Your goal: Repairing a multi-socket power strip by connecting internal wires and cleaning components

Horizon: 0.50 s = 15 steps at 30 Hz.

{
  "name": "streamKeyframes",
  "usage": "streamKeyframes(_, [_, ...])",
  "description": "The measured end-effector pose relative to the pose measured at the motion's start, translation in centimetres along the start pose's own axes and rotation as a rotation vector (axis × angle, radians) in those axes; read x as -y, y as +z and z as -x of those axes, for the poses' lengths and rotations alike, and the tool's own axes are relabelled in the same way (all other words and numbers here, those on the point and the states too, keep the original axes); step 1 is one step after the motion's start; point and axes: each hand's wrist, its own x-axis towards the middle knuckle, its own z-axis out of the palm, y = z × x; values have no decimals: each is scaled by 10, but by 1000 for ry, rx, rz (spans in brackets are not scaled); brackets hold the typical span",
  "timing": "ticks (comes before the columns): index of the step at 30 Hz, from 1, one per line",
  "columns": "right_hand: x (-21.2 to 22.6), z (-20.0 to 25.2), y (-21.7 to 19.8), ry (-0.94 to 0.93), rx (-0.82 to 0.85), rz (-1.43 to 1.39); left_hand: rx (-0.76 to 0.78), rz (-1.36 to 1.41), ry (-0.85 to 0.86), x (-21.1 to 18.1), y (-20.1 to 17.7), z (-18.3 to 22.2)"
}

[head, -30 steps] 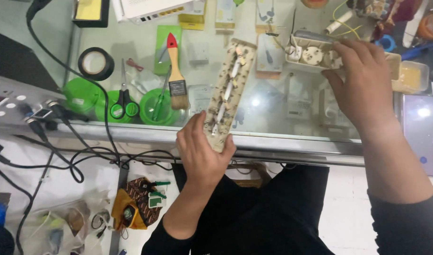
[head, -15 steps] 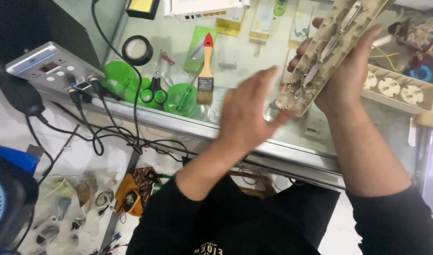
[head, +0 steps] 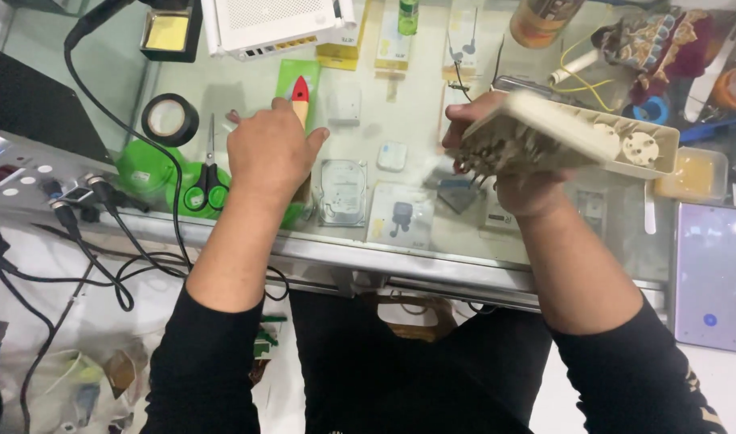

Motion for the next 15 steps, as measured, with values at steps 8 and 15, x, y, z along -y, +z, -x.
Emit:
streamKeyframes(8, [-14,32,-10,313,-98,-255,-103,-73,46,2,14,-6])
streamKeyframes(15, [16,1,7,537,-239,-280,-216,-18,174,-5,17,6])
